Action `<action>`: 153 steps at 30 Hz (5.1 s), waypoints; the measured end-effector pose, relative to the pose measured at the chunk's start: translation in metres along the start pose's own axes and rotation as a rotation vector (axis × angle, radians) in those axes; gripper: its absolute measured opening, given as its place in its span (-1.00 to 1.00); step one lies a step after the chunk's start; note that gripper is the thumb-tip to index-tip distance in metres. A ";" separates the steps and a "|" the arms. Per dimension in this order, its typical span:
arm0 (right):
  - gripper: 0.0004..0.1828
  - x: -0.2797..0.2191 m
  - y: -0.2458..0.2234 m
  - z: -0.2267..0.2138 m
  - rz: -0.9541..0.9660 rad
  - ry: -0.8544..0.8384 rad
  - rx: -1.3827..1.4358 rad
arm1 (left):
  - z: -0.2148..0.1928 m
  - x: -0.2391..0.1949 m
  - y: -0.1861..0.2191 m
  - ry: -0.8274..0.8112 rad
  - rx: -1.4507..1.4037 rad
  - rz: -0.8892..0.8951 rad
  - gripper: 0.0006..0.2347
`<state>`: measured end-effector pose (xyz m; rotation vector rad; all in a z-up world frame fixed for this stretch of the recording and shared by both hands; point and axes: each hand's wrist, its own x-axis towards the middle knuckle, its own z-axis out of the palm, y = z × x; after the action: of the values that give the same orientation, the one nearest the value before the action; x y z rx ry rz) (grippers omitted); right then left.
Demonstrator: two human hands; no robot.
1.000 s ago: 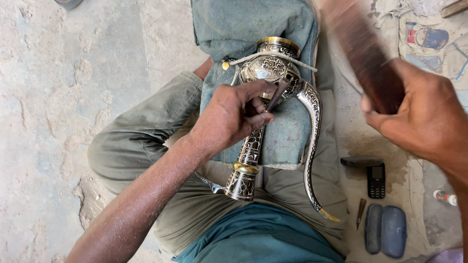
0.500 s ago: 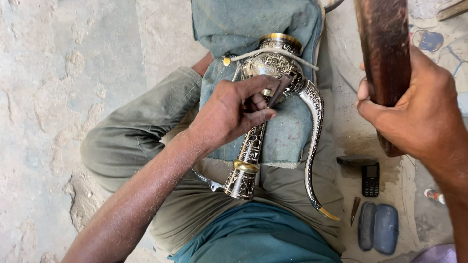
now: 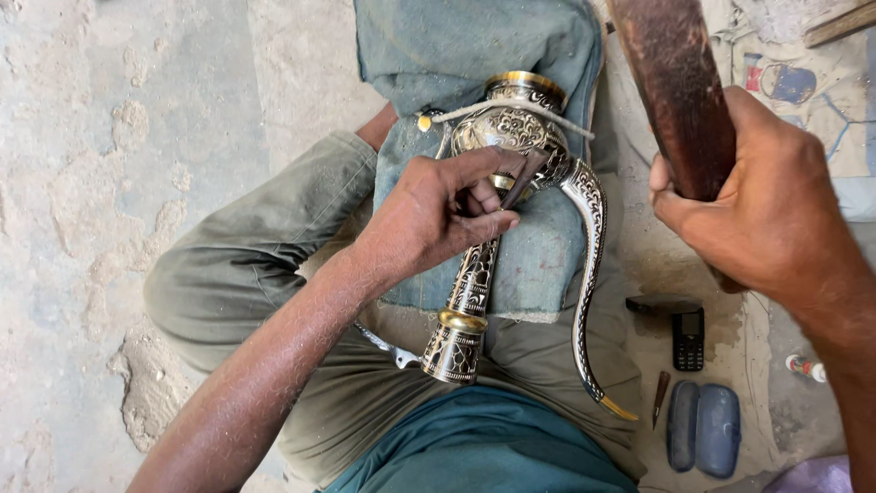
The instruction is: The person sits on the floor and uses a hammer and chisel to engrave intricate patterns onto a silver-colored metal vessel with a curved handle. They repeatedly strike the chisel to create decorative designs on the body and handle of the object.
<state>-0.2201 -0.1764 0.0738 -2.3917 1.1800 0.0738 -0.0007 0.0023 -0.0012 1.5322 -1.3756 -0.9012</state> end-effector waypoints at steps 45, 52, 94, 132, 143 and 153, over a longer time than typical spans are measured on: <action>-0.57 -0.028 0.047 0.008 -0.071 0.083 0.625 | 0.002 0.017 0.024 -0.068 0.162 -0.009 -0.66; -0.64 -0.025 0.099 0.025 0.139 -0.371 0.131 | 0.008 0.022 0.024 -0.074 0.260 -0.015 -0.62; -0.69 -0.038 0.135 0.040 0.051 -0.185 0.247 | 0.001 0.000 0.016 0.035 0.062 0.003 -0.67; -0.68 -0.118 0.063 0.094 0.164 0.208 0.436 | -0.011 0.044 0.014 -0.554 0.095 0.230 -0.45; -0.67 -0.121 0.054 0.086 0.091 0.396 0.862 | -0.014 0.040 0.003 -0.552 0.032 0.171 -0.55; -0.65 -0.103 0.058 0.066 0.130 0.205 0.783 | -0.007 0.035 0.006 -0.443 0.142 0.223 -0.54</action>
<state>-0.3187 -0.1025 0.0187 -1.6557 1.1672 -0.5099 0.0086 -0.0316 0.0079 1.2905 -1.9216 -1.0596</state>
